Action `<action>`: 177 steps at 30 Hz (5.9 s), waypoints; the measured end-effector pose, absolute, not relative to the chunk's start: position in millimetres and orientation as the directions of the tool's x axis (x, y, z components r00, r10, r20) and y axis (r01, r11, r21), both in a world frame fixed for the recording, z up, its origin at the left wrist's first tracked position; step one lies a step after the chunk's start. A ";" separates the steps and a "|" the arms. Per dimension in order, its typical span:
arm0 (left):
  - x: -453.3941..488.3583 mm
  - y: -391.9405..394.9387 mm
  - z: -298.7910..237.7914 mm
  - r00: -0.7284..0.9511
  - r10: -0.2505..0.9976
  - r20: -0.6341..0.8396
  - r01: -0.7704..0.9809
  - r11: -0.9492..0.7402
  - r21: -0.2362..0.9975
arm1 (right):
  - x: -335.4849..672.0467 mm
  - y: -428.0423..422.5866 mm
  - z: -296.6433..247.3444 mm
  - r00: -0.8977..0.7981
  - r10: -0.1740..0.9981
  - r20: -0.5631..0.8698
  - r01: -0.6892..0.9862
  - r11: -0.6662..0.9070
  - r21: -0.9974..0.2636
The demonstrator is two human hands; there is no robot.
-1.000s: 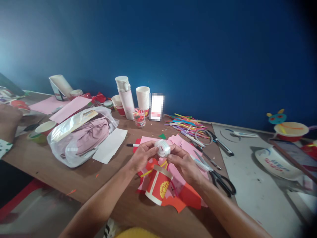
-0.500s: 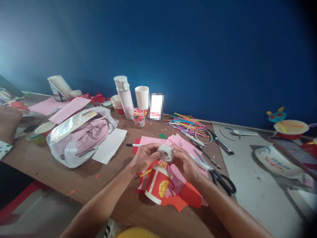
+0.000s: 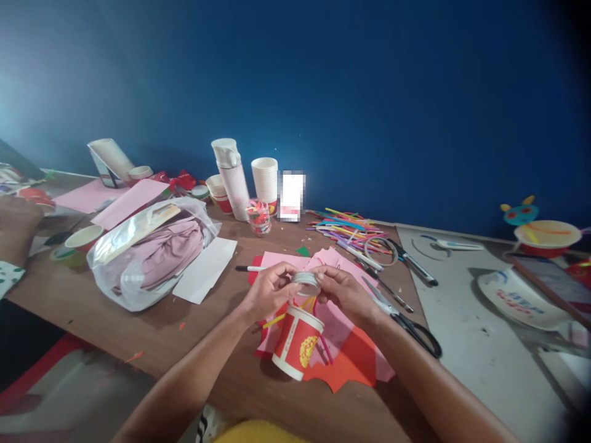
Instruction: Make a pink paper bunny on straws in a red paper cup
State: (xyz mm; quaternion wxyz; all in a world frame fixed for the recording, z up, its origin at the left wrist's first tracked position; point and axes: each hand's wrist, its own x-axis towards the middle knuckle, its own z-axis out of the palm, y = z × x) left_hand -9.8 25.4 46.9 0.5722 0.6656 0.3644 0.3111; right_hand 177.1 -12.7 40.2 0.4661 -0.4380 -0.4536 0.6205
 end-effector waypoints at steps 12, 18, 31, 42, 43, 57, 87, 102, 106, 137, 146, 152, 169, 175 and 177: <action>-7.9 24.0 55.7 0.619 0.784 -0.042 -0.008 0.060 0.998 | 174.9 -19.0 51.9 -0.198 0.979 -0.045 -0.151 -0.076 -0.986; -8.9 25.4 56.0 0.592 0.804 -0.045 0.077 -0.001 0.997 | 170.2 -26.6 59.7 -0.194 0.980 0.030 0.125 0.055 -0.991; -13.4 29.8 56.1 0.704 0.705 0.084 -0.018 -0.101 0.995 | 171.9 -25.3 56.9 -0.269 0.960 0.077 0.164 0.125 -0.979; -13.5 29.5 57.4 0.722 0.692 0.002 -0.043 0.042 0.998 | 174.6 -20.2 58.1 -0.289 0.945 0.152 0.192 0.213 -0.958; -13.4 29.2 56.7 0.731 0.683 -0.023 -0.036 0.072 0.997 | 174.8 -19.9 57.5 -0.297 0.942 0.159 0.195 0.222 -0.955; -6.8 23.0 57.0 0.643 0.761 -0.085 0.038 0.079 0.996 | 170.9 -23.1 50.2 -0.345 0.890 0.298 0.321 0.410 -0.854; -6.0 8.9 59.8 0.516 0.701 0.492 0.209 -0.660 0.721 | 168.7 -27.0 46.1 -0.149 0.762 0.631 0.504 0.607 -0.614; -1.4 7.3 50.9 0.502 0.753 0.425 0.160 -0.564 0.810 | 172.0 -24.5 44.0 -0.112 0.751 0.651 0.457 0.621 -0.637; -2.6 8.5 51.2 0.502 0.758 0.416 0.160 -0.554 0.817 | 171.9 -24.9 46.0 -0.138 0.779 0.611 0.434 0.602 -0.670; -2.6 17.5 43.3 0.471 0.843 0.260 0.091 -0.339 0.936 | 168.8 -24.9 44.7 -0.111 0.846 0.521 0.466 0.507 -0.725; -2.1 18.1 42.3 0.487 0.838 0.245 0.063 -0.313 0.947 | 167.9 -23.5 43.3 -0.128 0.844 0.521 0.465 0.514 -0.720; -1.8 20.1 40.7 0.485 0.846 0.222 0.094 -0.303 0.948 | 167.4 -24.5 44.3 -0.142 0.825 0.546 0.523 0.531 -0.667; -1.6 20.9 38.1 0.460 0.866 0.197 0.135 -0.288 0.948 | 167.6 -23.2 48.2 -0.169 0.816 0.553 0.569 0.538 -0.621; -0.9 21.9 37.2 0.463 0.866 0.191 0.162 -0.295 0.942 | 167.7 -22.8 46.5 -0.170 0.828 0.534 0.591 0.519 -0.617; -0.4 21.2 38.5 0.470 0.860 0.199 0.161 -0.305 0.939 | 170.0 -22.5 45.3 -0.168 0.838 0.520 0.597 0.506 -0.622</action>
